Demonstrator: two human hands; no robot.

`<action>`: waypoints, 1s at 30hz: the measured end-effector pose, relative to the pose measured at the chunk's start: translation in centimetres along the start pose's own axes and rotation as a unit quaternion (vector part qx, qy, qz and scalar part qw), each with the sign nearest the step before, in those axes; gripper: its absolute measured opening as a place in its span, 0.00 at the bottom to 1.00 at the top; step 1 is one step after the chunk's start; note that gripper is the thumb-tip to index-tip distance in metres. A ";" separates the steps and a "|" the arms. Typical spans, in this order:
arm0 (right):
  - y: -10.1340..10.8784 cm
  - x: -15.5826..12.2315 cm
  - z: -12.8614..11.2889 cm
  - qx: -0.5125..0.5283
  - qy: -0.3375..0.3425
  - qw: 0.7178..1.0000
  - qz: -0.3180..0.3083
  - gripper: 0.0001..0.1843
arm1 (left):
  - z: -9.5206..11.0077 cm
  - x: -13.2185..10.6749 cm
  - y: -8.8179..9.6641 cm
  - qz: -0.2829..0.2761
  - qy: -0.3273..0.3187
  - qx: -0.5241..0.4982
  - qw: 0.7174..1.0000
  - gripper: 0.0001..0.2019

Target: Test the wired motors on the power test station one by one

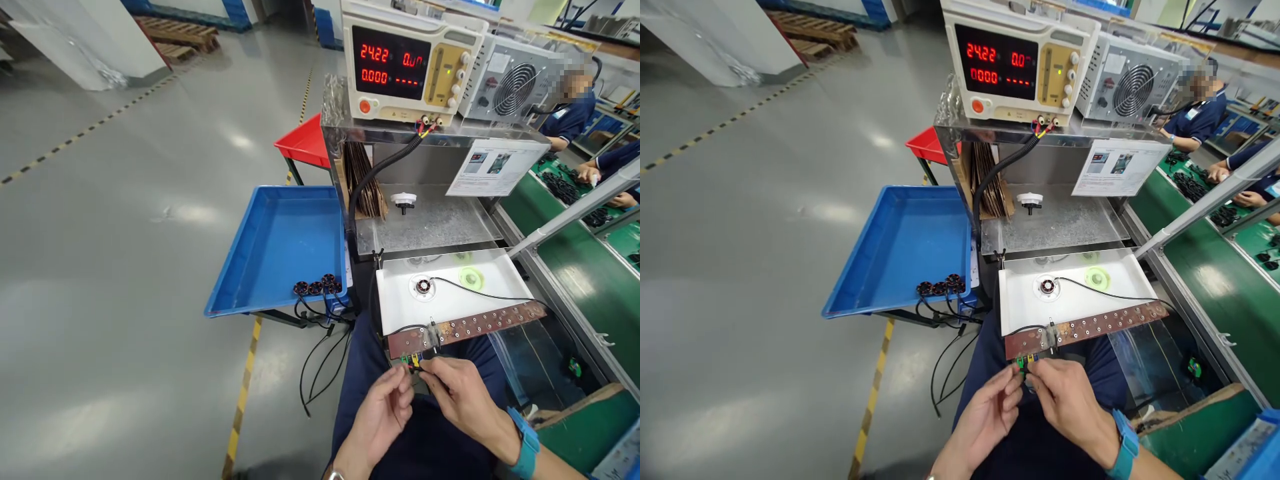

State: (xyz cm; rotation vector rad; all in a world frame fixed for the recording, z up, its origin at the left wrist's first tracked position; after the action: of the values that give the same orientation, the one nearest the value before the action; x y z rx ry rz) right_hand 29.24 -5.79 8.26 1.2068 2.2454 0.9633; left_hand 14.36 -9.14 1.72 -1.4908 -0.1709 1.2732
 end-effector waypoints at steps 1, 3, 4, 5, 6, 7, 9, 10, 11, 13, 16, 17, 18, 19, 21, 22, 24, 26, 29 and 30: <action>-0.3 0.1 0.4 -0.046 0.005 0.999 -0.013 0.15 | 0.6 0.0 0.5 0.036 -0.063 0.050 0.996 0.20; -1.0 0.4 1.3 -0.134 0.015 0.990 -0.040 0.15 | 1.8 -0.1 1.5 0.099 -0.163 0.155 0.969 0.23; -1.5 0.4 1.7 -0.168 0.017 0.984 -0.052 0.14 | 2.3 -0.2 1.9 0.121 -0.194 0.202 0.952 0.23; -1.9 0.5 2.1 -0.192 0.015 0.979 -0.061 0.13 | 2.7 -0.2 2.3 0.137 -0.214 0.243 0.936 0.23; -2.2 0.6 2.4 -0.208 0.010 0.976 -0.069 0.13 | 3.0 -0.2 2.7 0.146 -0.224 0.279 0.922 0.23; -2.5 0.7 2.6 -0.218 0.004 0.973 -0.077 0.12 | 3.2 -0.1 2.9 0.151 -0.230 0.311 0.910 0.23; -2.8 0.9 2.8 -0.228 -0.008 0.969 -0.091 0.11 | 3.1 0.2 3.3 0.151 -0.235 0.367 0.887 0.23; -2.8 1.1 2.8 -0.232 -0.013 0.968 -0.099 0.11 | 2.9 0.4 3.4 0.150 -0.237 0.391 0.877 0.23; -2.8 1.2 2.7 -0.236 -0.017 0.966 -0.107 0.10 | 2.7 0.6 3.5 0.148 -0.239 0.414 0.866 0.22; -2.8 1.5 2.5 -0.242 -0.024 0.962 -0.121 0.09 | 2.2 0.9 3.4 0.145 -0.255 0.456 0.840 0.20; -2.7 1.9 2.1 -0.249 -0.026 0.958 -0.141 0.08 | 1.7 1.0 2.9 0.143 -0.287 0.525 0.789 0.16; -2.6 2.0 2.1 -0.251 -0.028 0.956 -0.147 0.08 | 1.6 0.9 2.7 0.144 -0.295 0.544 0.772 0.15; -2.5 2.2 2.0 -0.254 -0.029 0.955 -0.152 0.08 | 1.5 0.9 2.4 0.143 -0.302 0.560 0.758 0.14; -2.5 2.3 1.9 -0.257 -0.030 0.953 -0.156 0.08 | 1.5 0.8 2.2 0.141 -0.307 0.574 0.746 0.14; -2.3 2.6 1.8 -0.262 -0.029 0.951 -0.163 0.08 | 1.4 0.8 1.7 0.129 -0.318 0.605 0.718 0.13; -2.3 2.8 1.6 -0.265 -0.026 0.949 -0.167 0.08 | 1.3 0.8 1.5 0.121 -0.324 0.626 0.699 0.13; -2.4 3.1 1.4 -0.269 -0.021 0.948 -0.171 0.08 | 0.9 0.8 1.1 0.109 -0.338 0.679 0.643 0.13; -2.6 3.2 1.3 -0.269 -0.018 0.947 -0.172 0.08 | 0.4 0.9 1.0 0.114 -0.358 0.731 0.570 0.14; -3.2 3.3 1.2 -0.264 -0.011 0.950 -0.169 0.10 | -0.4 1.2 1.3 0.136 -0.399 0.773 0.474 0.15; -3.4 3.3 1.3 -0.261 -0.011 0.951 -0.167 0.10 | -0.7 1.4 1.6 0.139 -0.417 0.777 0.452 0.16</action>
State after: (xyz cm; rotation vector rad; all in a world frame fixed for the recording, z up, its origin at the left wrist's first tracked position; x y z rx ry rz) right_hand 26.40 -3.86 4.73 0.5804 1.9100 1.2783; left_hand 14.64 -9.23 -0.45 0.8210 0.5540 1.4607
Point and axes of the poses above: each hand's wrist, its own x-axis towards the middle knuckle, its own y-axis out of the back of the hand, z = x × y, the point moved 3 cm from there along x, towards the middle knuckle, and after that the axes turned 4 degrees about x, right-handed, at the moved point
